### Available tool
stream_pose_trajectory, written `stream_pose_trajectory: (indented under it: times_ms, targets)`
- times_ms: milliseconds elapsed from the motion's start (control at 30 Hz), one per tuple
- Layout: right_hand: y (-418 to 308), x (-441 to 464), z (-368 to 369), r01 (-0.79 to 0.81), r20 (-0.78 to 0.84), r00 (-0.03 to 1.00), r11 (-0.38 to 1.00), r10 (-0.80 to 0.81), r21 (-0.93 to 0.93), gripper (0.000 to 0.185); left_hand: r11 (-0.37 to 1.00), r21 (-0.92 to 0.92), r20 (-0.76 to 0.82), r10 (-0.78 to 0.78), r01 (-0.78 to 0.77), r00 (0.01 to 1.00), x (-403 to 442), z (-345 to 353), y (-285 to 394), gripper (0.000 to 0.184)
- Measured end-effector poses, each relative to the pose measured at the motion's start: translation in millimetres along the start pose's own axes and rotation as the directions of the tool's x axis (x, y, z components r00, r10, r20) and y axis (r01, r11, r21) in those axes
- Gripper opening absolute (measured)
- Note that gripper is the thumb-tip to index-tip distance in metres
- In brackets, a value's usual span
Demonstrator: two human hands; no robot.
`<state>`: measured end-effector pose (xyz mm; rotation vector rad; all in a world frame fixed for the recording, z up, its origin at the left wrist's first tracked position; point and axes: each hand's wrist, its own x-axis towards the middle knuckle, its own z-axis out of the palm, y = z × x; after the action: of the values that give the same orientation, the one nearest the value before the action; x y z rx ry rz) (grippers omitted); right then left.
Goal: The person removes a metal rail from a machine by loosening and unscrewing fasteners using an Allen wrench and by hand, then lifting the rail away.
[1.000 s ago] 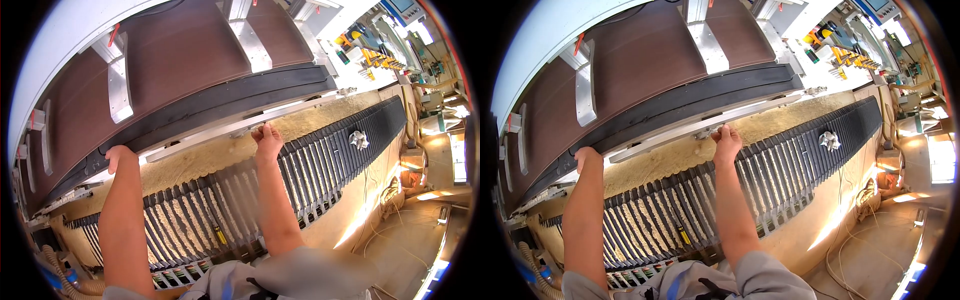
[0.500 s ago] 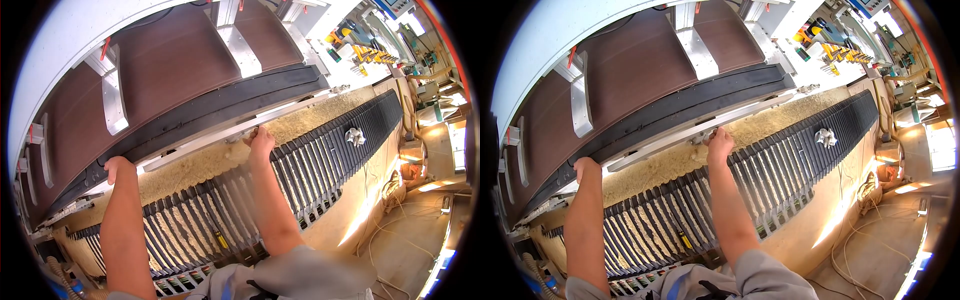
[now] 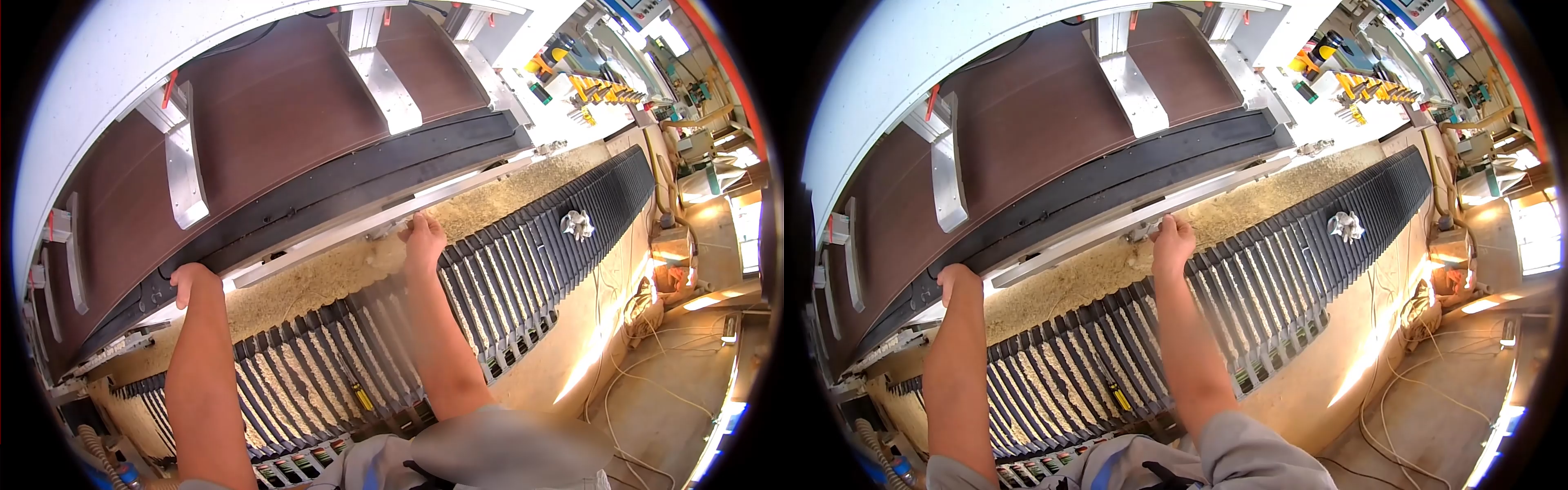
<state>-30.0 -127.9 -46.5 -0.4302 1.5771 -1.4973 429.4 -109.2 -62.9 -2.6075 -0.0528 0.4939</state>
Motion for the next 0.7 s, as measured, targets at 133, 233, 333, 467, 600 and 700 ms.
stream_pose_trajectory:
  times_ms: [133, 233, 333, 467, 600, 700]
  targets:
    - [-6, -1, 5, -0.183, -0.001, 0.983, 0.971, 0.185, 0.155, 0.033, 0.999, 0.038, -0.008, -0.019, 0.019, 1.000, -1, -2, -3, 0.039]
    - [-10, -3, -3, -0.227, 0.081, 0.973, 0.964, 0.217, 0.139, 0.034, 0.998, 0.065, -0.010, -0.027, 0.027, 1.000, -13, -8, -8, 0.039]
    - [-10, -5, -4, -0.114, 0.078, 0.991, 0.992, 0.110, 0.048, 0.041, 0.996, 0.087, -0.008, -0.028, 0.029, 1.000, -16, -10, -8, 0.039]
    - [9, 10, -4, -0.111, 0.088, 0.991, 0.992, 0.106, 0.056, 0.041, 0.992, 0.117, -0.010, -0.035, 0.036, 0.999, -8, -6, -4, 0.039]
    - [-5, 1, -12, -0.163, 0.095, 0.983, 0.983, 0.155, 0.088, 0.032, 0.988, 0.147, -0.005, -0.048, 0.049, 0.999, -5, -4, -4, 0.039]
    - [6, 9, -4, -0.098, 0.055, 0.994, 0.993, 0.095, 0.069, 0.030, 0.985, 0.167, -0.003, -0.052, 0.051, 0.999, 2, -1, 1, 0.039]
